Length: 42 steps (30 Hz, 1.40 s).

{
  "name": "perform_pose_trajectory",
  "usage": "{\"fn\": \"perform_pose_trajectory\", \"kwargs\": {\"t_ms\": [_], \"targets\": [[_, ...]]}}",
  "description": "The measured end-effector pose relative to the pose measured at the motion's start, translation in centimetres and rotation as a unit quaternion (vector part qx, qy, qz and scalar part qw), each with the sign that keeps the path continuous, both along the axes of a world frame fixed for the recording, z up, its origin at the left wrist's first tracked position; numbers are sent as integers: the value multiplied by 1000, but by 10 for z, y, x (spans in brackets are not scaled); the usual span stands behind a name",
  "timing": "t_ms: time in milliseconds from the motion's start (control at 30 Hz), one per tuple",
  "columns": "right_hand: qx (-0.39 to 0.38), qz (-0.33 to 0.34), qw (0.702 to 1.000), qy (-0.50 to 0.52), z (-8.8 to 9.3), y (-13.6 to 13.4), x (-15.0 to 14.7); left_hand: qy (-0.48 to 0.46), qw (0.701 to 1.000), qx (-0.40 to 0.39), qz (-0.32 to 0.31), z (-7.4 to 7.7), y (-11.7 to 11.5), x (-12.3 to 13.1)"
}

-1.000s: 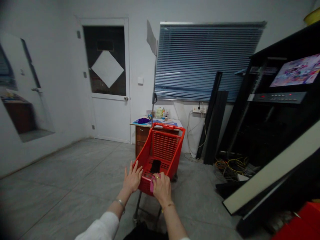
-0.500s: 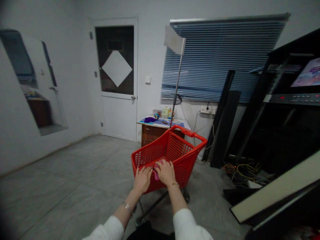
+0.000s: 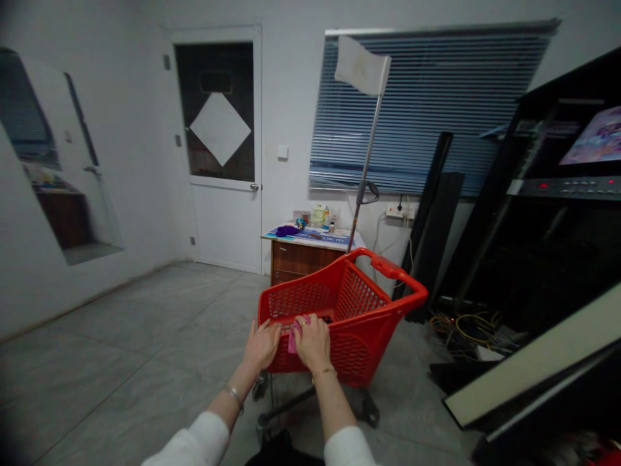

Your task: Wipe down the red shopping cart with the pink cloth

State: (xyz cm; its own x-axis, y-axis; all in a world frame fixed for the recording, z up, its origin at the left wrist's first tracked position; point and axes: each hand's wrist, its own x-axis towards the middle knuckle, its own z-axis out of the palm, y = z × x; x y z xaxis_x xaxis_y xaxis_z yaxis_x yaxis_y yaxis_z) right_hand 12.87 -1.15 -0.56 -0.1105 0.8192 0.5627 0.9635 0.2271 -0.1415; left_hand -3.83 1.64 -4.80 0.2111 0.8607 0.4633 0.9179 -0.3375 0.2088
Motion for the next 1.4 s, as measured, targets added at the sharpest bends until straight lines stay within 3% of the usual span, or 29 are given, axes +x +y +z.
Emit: {"fn": "perform_pose_trajectory", "kwargs": {"t_ms": [200,300,400,533,600,667,833,933,1067,1267,1333,1400], "targets": [[7,-34,999,-16,-4,4,-11,-9,999,9,-36,-5,10,9],[-2,-30,999,-28,-1,3,-2,-11,999,-2,-42,-6,14,9],[-20,-41,999,-24,8,0,32,-12,999,-8,-52,-6,17,6],[-6,-116,993,-13,19,-11,97,-15,998,-16,-52,-5,17,8],[19,-145,989,-21,19,-16,112,-17,999,-21,-44,-3,16,14],[39,-160,986,-28,15,-19,104,-17,999,-22,-37,0,14,24],[39,-133,990,-35,4,-12,29,-6,998,-21,-55,8,4,50],[35,-114,992,-36,3,-10,7,-13,999,-17,-46,7,-1,53],[48,-100,993,-47,7,-18,42,-21,998,-11,-51,7,-2,48],[104,-175,977,-66,24,-31,128,-34,999,-7,-34,4,-6,53],[121,-203,970,-59,24,-31,129,-38,999,-2,-27,2,-8,55],[130,-216,967,-45,18,-28,109,-38,999,4,-22,1,-10,57]]}}
